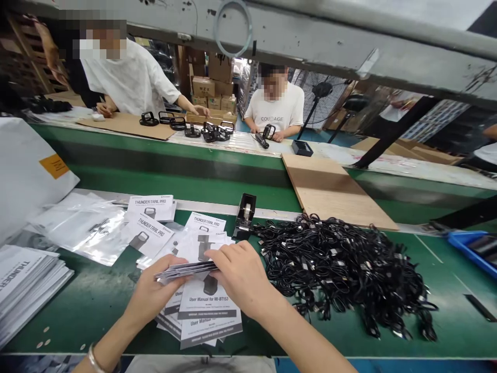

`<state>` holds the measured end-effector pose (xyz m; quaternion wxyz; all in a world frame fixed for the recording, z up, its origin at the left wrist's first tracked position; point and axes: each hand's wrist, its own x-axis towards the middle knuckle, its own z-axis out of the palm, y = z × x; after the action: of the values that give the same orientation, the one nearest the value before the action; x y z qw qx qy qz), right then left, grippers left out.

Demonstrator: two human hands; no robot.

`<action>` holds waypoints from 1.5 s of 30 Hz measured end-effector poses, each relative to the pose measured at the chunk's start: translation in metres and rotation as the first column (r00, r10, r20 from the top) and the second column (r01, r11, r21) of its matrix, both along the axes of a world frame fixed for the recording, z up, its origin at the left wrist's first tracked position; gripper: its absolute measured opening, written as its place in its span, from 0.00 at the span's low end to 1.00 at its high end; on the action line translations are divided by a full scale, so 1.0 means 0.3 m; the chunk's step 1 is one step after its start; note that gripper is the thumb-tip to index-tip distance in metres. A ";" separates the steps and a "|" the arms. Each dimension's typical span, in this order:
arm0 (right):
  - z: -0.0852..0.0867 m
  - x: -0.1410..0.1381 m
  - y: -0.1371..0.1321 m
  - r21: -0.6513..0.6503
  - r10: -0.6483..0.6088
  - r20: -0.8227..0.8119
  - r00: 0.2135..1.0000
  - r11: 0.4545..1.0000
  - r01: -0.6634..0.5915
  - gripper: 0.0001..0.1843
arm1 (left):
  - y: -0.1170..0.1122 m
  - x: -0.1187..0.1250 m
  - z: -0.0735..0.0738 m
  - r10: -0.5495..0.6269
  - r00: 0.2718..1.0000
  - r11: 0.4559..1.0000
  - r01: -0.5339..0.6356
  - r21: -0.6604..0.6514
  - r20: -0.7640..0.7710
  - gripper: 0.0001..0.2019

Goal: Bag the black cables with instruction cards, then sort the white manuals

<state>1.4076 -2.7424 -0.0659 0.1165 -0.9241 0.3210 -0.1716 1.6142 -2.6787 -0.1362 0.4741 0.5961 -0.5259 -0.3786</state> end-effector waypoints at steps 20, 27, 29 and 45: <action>-0.151 0.018 0.037 0.723 -0.523 0.519 0.676 0.691 -0.020 0.28 | -0.045 -0.044 0.081 0.329 0.677 0.942 -0.289 0.173 -0.659 0.29; -0.102 0.065 0.070 0.858 -0.582 0.330 0.743 0.513 0.021 0.11 | -0.044 -0.102 0.071 0.410 0.404 0.909 -0.250 0.333 -0.818 0.23; -0.095 0.062 0.067 0.862 -0.594 0.324 0.737 0.506 0.030 0.09 | -0.045 -0.102 0.054 0.464 0.357 0.883 -0.258 0.392 -0.811 0.21; -0.162 0.145 0.128 0.974 -0.870 0.224 0.439 0.181 -0.139 0.22 | -0.001 -0.138 0.063 0.498 0.361 0.861 -0.317 0.398 -0.789 0.24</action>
<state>1.4512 -2.7040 -0.1144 0.6920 -0.3446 0.5169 -0.3676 1.5728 -2.6790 -0.1174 0.6969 0.4695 -0.0088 -0.5421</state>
